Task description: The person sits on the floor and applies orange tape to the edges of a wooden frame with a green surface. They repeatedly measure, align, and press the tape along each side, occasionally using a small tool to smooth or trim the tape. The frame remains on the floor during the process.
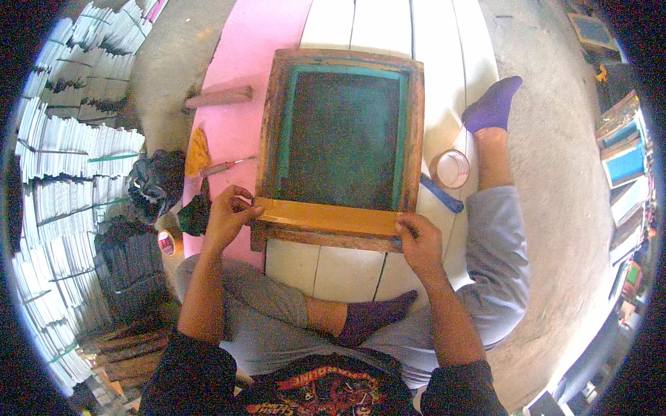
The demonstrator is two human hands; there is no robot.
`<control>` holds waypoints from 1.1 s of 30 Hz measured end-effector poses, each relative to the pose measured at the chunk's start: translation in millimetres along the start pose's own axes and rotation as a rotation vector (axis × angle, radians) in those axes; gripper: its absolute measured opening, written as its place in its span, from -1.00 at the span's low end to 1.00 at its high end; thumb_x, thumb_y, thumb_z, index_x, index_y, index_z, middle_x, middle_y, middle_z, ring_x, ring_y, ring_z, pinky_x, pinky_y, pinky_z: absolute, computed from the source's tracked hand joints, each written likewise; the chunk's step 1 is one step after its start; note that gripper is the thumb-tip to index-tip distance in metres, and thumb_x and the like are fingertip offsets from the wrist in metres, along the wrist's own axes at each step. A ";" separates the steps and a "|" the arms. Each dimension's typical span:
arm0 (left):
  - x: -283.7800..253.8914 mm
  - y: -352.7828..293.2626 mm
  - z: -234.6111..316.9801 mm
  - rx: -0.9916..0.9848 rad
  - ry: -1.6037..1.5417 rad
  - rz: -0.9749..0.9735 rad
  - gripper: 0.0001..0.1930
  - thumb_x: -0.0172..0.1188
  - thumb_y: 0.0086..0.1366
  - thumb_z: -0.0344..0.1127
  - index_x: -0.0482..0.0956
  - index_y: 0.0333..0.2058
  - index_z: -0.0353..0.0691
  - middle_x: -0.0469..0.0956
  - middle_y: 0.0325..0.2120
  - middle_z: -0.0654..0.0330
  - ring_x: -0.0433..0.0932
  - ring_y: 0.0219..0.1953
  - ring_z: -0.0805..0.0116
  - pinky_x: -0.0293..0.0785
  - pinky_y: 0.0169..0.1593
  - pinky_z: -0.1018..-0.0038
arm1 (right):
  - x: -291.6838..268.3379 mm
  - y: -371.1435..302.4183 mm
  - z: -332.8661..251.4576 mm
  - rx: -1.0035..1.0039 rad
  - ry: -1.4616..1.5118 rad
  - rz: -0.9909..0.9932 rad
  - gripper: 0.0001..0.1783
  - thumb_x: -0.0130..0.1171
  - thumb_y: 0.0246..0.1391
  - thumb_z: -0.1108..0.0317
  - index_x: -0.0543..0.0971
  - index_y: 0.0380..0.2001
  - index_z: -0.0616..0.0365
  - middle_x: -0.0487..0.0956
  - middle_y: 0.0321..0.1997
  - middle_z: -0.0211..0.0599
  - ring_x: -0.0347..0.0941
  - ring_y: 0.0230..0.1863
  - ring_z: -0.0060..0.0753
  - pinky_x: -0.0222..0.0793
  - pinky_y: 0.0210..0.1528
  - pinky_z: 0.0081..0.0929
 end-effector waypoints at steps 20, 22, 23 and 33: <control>14.8 -12.9 14.1 0.113 0.479 -0.222 -0.76 0.41 0.18 -0.34 0.75 -0.20 -0.32 0.70 -0.43 -0.03 0.65 -0.42 0.34 0.54 -0.28 0.40 | 10.9 -3.5 -10.0 0.051 -0.374 -0.241 -0.75 0.23 0.15 0.27 0.72 -0.14 0.09 0.66 -0.18 -0.04 0.60 -0.11 0.06 0.48 0.00 -0.11; 21.7 -8.0 17.8 0.133 0.468 -0.265 -0.75 0.41 0.18 -0.33 0.75 -0.19 -0.31 0.70 -0.42 -0.05 0.67 -0.42 0.30 0.54 -0.28 0.38 | 5.0 -8.1 -11.9 0.078 -0.389 -0.232 -0.74 0.21 0.16 0.26 0.73 -0.14 0.07 0.66 -0.18 -0.04 0.59 -0.10 0.06 0.48 0.01 -0.10; 25.6 -5.0 20.9 0.145 0.463 -0.288 -0.75 0.40 0.18 -0.32 0.74 -0.18 -0.30 0.70 -0.42 -0.07 0.67 -0.41 0.28 0.54 -0.28 0.37 | 1.4 -10.7 -12.2 0.089 -0.400 -0.224 -0.74 0.21 0.17 0.26 0.73 -0.14 0.06 0.66 -0.17 -0.05 0.59 -0.10 0.06 0.48 0.01 -0.11; 30.4 -14.6 19.3 0.197 0.499 -0.338 -0.73 0.37 0.20 -0.32 0.73 -0.15 -0.31 0.69 -0.37 -0.12 0.70 -0.33 0.07 0.56 -0.21 0.31 | 13.1 -5.2 -15.2 0.038 -0.462 -0.250 -0.75 0.21 0.17 0.35 0.73 -0.12 0.10 0.63 -0.29 -0.06 0.58 -0.23 0.02 0.45 -0.12 -0.17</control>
Point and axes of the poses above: each hand's wrist, its own y-axis towards the middle knuckle, its own x-axis out of the palm, z = x × y, the point moved 10 cm from there along y, towards the middle knuckle
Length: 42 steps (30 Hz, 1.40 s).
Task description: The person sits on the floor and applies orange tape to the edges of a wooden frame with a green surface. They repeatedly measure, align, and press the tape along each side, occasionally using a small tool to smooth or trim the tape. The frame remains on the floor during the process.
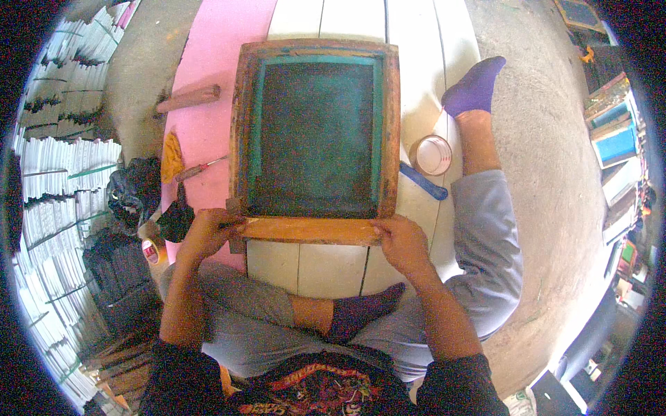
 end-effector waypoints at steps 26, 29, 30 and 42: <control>-1.9 11.8 -4.6 -0.017 0.045 0.021 -0.77 0.37 0.19 -0.34 0.75 -0.19 -0.27 0.67 -0.38 -0.08 0.68 -0.33 0.03 0.55 -0.20 0.30 | -19.1 3.5 -3.6 0.033 0.206 0.118 -0.85 0.24 0.13 0.47 0.66 -0.22 0.25 0.68 -0.27 -0.10 0.63 -0.27 -0.12 0.50 -0.18 -0.32; -3.5 10.2 -4.1 -0.023 0.027 0.040 -0.78 0.38 0.19 -0.34 0.75 -0.20 -0.28 0.68 -0.39 -0.07 0.68 -0.33 0.04 0.56 -0.20 0.30 | -17.2 0.7 -0.8 -0.025 0.139 0.128 -0.83 0.26 0.14 0.38 0.67 -0.21 0.18 0.67 -0.24 -0.09 0.62 -0.21 -0.02 0.51 -0.13 -0.21; -3.6 9.9 -2.9 -0.016 0.020 0.048 -0.78 0.38 0.19 -0.34 0.75 -0.20 -0.28 0.68 -0.39 -0.07 0.68 -0.33 0.05 0.56 -0.20 0.31 | -15.9 -0.6 -0.8 -0.027 0.117 0.121 -0.82 0.26 0.14 0.35 0.68 -0.20 0.15 0.66 -0.24 -0.09 0.62 -0.21 0.01 0.51 -0.12 -0.18; 0.9 7.5 -6.0 -0.027 0.036 0.060 -0.76 0.39 0.18 -0.30 0.75 -0.20 -0.28 0.67 -0.39 -0.08 0.67 -0.34 0.02 0.56 -0.21 0.27 | -4.3 -5.3 -0.1 -0.006 -0.047 0.100 -0.83 0.28 0.13 0.40 0.74 -0.22 0.13 0.63 -0.36 -0.13 0.59 -0.32 -0.07 0.46 -0.24 -0.26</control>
Point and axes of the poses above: each hand's wrist, its own y-axis towards the middle knuckle, its own x-axis out of the palm, z = x × y, the point moved 10 cm from there along y, towards the middle knuckle
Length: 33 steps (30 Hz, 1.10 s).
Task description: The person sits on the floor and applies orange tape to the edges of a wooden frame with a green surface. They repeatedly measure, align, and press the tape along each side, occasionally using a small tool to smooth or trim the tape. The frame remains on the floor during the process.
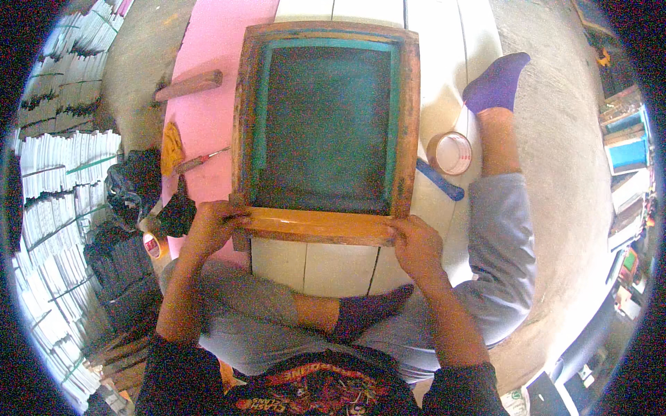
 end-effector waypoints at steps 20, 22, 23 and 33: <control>11.9 3.2 9.1 0.069 0.163 -0.075 -0.78 0.34 0.21 -0.25 0.76 -0.21 -0.21 0.67 -0.38 -0.07 0.67 -0.30 -0.06 0.57 -0.15 0.19 | 15.8 -0.4 5.1 0.010 -0.160 -0.141 -0.77 0.21 0.12 0.33 0.73 -0.17 -0.01 0.62 -0.25 -0.21 0.61 -0.23 -0.02 0.51 -0.17 -0.12; 13.9 3.3 7.9 0.048 0.185 -0.103 -0.78 0.33 0.21 -0.24 0.75 -0.23 -0.21 0.68 -0.37 -0.06 0.67 -0.29 -0.06 0.58 -0.14 0.20 | 17.7 -0.3 6.6 0.007 -0.165 -0.161 -0.75 0.19 0.11 0.31 0.72 -0.15 -0.06 0.63 -0.20 -0.21 0.61 -0.21 -0.01 0.53 -0.15 -0.08; 14.5 3.1 7.3 0.051 0.196 -0.110 -0.78 0.32 0.22 -0.23 0.75 -0.23 -0.21 0.68 -0.38 -0.07 0.67 -0.29 -0.06 0.57 -0.15 0.19 | 17.6 0.0 6.0 0.000 -0.173 -0.165 -0.75 0.19 0.12 0.31 0.72 -0.15 -0.07 0.63 -0.19 -0.21 0.61 -0.20 -0.01 0.53 -0.15 -0.07; 16.4 -0.1 8.3 0.092 0.133 -0.092 -0.82 0.31 0.18 -0.31 0.74 -0.33 -0.30 0.60 -0.45 -0.17 0.63 -0.36 -0.14 0.54 -0.20 0.13 | 12.2 1.2 -2.9 -0.015 -0.192 -0.154 -0.80 0.24 0.12 0.32 0.75 -0.21 0.03 0.62 -0.31 -0.21 0.59 -0.23 -0.02 0.48 -0.18 -0.14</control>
Point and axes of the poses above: each hand's wrist, its own y-axis towards the middle knuckle, its own x-axis out of the palm, z = x × y, the point moved 10 cm from there along y, towards the middle knuckle
